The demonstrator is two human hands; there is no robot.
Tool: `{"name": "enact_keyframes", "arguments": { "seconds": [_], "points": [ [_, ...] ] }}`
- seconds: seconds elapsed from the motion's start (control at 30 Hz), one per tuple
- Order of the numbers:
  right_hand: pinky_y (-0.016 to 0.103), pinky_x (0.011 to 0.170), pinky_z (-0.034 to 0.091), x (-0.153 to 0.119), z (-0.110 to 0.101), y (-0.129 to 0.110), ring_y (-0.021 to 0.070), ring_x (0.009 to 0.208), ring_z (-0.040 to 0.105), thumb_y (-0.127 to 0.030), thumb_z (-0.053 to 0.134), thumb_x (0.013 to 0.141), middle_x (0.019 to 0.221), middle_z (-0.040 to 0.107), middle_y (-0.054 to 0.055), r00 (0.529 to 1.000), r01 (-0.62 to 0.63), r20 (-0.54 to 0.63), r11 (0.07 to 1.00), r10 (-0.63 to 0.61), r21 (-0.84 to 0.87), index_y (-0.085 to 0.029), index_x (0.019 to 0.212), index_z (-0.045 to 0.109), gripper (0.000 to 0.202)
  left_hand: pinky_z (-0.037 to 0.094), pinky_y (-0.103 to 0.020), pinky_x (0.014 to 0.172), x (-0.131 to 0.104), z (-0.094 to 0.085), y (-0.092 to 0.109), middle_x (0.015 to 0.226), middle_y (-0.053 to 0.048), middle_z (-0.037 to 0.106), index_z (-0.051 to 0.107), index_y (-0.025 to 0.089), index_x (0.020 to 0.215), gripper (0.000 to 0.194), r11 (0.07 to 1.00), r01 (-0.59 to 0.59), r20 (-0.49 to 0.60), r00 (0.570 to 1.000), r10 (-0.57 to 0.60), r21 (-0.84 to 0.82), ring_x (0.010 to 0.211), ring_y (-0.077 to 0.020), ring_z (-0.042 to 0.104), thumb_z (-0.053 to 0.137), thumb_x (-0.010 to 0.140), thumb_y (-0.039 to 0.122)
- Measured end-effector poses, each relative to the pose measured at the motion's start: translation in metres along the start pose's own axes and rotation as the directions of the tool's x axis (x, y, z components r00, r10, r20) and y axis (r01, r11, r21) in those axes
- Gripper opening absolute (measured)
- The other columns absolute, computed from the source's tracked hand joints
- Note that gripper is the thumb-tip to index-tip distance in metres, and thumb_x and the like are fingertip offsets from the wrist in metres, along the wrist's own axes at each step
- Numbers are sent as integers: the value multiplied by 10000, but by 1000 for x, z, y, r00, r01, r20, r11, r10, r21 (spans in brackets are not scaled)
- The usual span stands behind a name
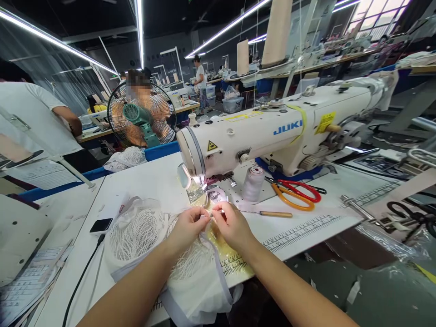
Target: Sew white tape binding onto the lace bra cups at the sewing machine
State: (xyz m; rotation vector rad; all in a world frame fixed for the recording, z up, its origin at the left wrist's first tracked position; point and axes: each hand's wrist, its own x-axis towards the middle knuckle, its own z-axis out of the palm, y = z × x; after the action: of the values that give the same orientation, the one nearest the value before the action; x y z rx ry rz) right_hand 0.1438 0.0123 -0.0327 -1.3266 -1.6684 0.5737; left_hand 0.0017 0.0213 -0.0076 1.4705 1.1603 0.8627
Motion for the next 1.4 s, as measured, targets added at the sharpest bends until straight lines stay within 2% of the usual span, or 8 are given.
{"name": "enact_keyframes", "arguments": {
  "seconds": [0.17,0.37,0.53,0.67,0.83,1.1,1.23,1.4],
  "points": [
    [267,560,430,2,-4,0,147,619,539,-398,411,800,783,594,25,990,-122,81,987,114,101,-192,859,532,246,254,-188,440,0,-3,3,516,49,424,483,158,626,79,996,62,42,997,-60,-63,458,-57,344,507,671,218],
    [270,574,425,5,-6,4,156,635,541,-413,381,821,749,608,22,986,-151,85,984,143,91,-183,887,557,297,256,-188,433,2,-4,1,505,42,445,519,148,637,92,992,75,54,996,-70,-98,450,-60,359,505,673,232],
    [262,598,436,3,-7,3,140,645,546,-403,469,788,892,612,33,987,-76,145,995,67,58,-194,921,583,273,253,-184,422,2,-3,-1,502,44,439,513,149,630,84,992,70,40,997,-66,-107,439,-59,351,491,669,219],
    [266,616,413,2,-7,1,170,733,549,-344,439,807,782,619,26,985,-2,171,1000,0,10,-197,792,609,226,263,-181,440,2,-2,-3,528,54,429,523,153,723,75,991,43,-21,999,-46,-124,467,-62,360,497,662,188],
    [269,605,392,3,-8,0,162,679,532,-317,393,824,702,600,15,984,21,180,1000,-18,-19,-185,721,571,244,309,-184,516,1,-1,-3,645,45,461,535,161,805,171,994,-49,-102,994,40,-95,547,-63,395,519,638,131],
    [257,567,379,4,-10,-5,152,628,509,-346,371,828,659,567,8,980,-21,196,1000,24,-15,-185,694,539,268,313,-201,538,2,1,-3,639,32,473,555,148,776,118,992,-76,-68,995,70,-100,573,-77,405,521,662,151],
    [257,567,386,4,-11,-4,156,641,522,-353,381,819,680,584,14,977,-52,207,999,49,8,-183,716,559,267,281,-208,488,2,1,-7,558,51,397,576,157,753,87,992,-94,-61,993,99,80,500,-75,352,521,688,176],
    [256,553,398,3,-9,-2,158,638,542,-346,395,813,721,623,18,976,-90,200,995,82,33,-178,770,594,263,355,-231,558,1,2,-11,766,7,470,568,176,743,78,877,-252,-86,946,312,408,532,-70,377,522,696,133]
  ]
}}
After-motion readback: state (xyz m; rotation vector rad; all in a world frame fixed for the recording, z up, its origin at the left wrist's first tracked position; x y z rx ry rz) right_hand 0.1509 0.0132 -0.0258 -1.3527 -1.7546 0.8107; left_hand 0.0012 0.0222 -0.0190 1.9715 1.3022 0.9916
